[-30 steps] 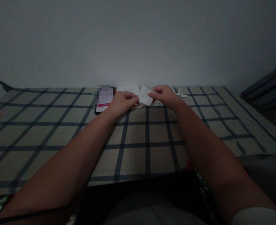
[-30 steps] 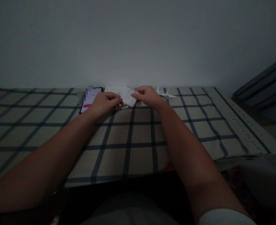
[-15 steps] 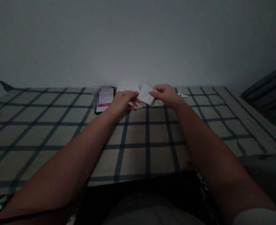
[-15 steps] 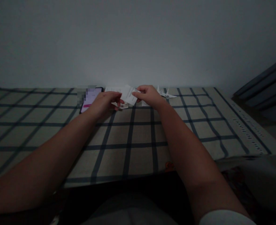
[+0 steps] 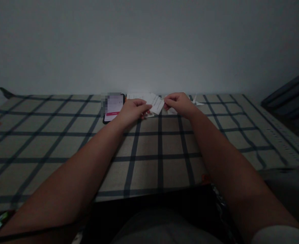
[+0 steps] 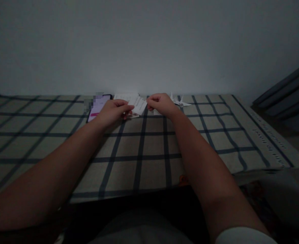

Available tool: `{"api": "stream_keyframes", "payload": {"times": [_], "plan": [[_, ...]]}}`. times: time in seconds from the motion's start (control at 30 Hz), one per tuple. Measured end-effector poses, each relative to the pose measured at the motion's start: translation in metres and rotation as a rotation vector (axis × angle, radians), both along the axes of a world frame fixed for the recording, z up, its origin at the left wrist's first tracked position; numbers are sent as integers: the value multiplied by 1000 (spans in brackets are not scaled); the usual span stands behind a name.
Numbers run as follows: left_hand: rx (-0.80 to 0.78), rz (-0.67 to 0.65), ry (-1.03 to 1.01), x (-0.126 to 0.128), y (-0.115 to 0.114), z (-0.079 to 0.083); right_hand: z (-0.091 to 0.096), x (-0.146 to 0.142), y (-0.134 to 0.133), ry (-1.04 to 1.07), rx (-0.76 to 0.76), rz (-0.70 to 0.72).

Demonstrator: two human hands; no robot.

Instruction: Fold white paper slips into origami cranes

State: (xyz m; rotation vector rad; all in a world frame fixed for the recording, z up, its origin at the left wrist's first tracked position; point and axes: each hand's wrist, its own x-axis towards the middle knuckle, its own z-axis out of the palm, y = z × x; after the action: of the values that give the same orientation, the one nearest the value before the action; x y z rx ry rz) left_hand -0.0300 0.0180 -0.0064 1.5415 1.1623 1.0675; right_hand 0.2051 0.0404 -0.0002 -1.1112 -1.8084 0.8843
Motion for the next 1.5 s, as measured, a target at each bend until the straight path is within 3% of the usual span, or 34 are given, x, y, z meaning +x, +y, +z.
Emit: {"api": "stream_keyframes", "payload": {"times": [0.23,0.4,0.67,1.0,1.17,1.33,1.5], "plan": [[32,-48,-49,0,1,-6,2,-5,-4,28,-38,59],[74,-60,43,2,-3,-12,-3,-10,-3,70,-76,139],[221,6,243,4,-6,-5,0,-15,-7,-140,-56,132],[55,-35,67,2,0,-4,-1,-4,-2,-8,-104,101],[-79,-147,-138,3,4,-8,-3,-2,1,53,-131,47],[-142,-152,-317,8,3,-9,-6,-5,4,85,6,-28],[-202,-29,-439,14,0,-8,-5,-8,2,-114,287,-125]]}}
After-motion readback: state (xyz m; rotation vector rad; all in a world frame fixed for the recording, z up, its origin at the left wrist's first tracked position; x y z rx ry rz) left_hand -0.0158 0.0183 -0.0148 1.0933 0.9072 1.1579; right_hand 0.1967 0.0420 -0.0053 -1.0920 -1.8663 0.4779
